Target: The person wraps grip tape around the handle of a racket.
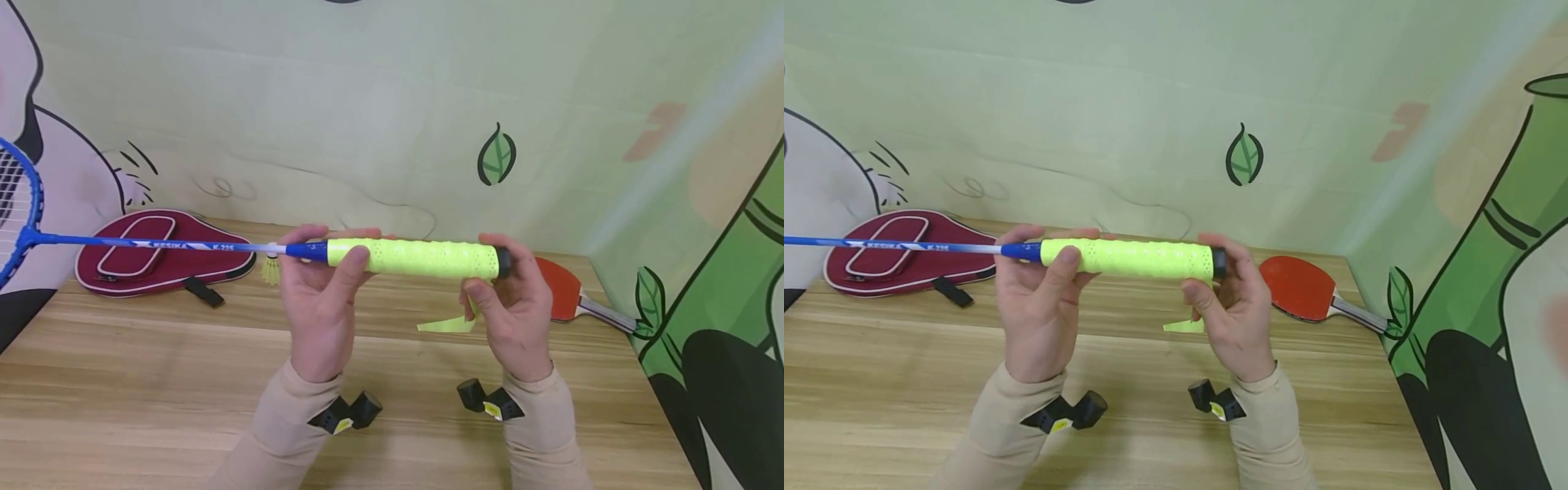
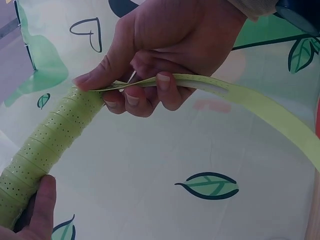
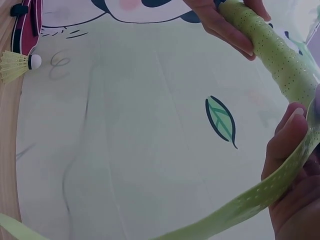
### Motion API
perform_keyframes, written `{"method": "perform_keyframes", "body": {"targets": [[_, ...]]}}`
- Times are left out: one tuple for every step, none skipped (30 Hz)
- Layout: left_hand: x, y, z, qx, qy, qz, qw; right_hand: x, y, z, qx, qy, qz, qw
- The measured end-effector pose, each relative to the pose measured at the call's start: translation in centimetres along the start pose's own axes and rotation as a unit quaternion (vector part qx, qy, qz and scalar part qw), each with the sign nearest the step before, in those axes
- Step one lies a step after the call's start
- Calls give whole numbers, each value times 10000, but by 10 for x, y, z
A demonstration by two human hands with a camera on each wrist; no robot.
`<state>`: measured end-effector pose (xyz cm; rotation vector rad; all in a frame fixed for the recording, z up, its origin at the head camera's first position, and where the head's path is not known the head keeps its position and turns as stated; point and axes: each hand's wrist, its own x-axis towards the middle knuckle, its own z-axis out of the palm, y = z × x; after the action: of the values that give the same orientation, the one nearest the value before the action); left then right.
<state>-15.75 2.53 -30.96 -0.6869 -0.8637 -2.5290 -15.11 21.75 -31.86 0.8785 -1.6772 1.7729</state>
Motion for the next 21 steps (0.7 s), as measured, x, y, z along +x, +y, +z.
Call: {"method": "perform_keyframes", "body": {"targets": [[0,0,0,16,21,-11,10000,0,0,0,-17,-11,14,10000],[0,0,0,26,45,-27,10000,0,0,0,-26,-22,31,10000],[0,0,0,51,60,-46,10000,0,0,0,-38,-27,48,10000],[0,0,0,82,73,-66,9999,0,0,0,-30,-28,62,10000],[0,0,0,114,83,-84,9999,0,0,0,-30,-32,76,10000],[0,1,1,141,84,-99,9998,0,0,0,-27,-36,89,9999],[0,1,1,162,74,-119,9998,0,0,0,-44,-37,103,9999],[0,1,1,162,52,-132,9998,0,0,0,-56,-35,112,9999],[0,2,1,147,21,-139,9998,0,0,0,-63,-29,119,9999],[0,2,1,106,-15,-146,9998,0,0,0,-69,-21,123,9999],[1,2,1,60,-69,-143,9999,0,0,-1,-79,-13,126,9999],[1,3,1,-3,-125,-141,9998,0,0,-1,-87,-2,134,9999],[1,3,0,-75,-195,-137,9997,0,0,-1,-99,9,142,9999],[1,3,0,-146,-268,-119,9995,0,0,-1,-101,17,145,9998],[1,4,0,-200,-334,-107,9992,0,0,-1,-103,26,149,9998],[1,4,0,-245,-390,-102,9989,0,0,-1,-106,31,150,9998],[1,4,0,-280,-439,-94,9986,0,0,-1,-111,36,149,9998],[1,4,0,-307,-476,-88,9984,0,0,-1,-104,42,145,9998],[1,4,-1,-313,-516,-75,9981,0,0,-1,-96,55,143,9998],[1,4,0,-304,-539,-63,9981,0,0,-1,-83,69,141,9998],[1,4,0,-286,-552,-52,9980,0,0,-2,-63,80,135,9999]]}}
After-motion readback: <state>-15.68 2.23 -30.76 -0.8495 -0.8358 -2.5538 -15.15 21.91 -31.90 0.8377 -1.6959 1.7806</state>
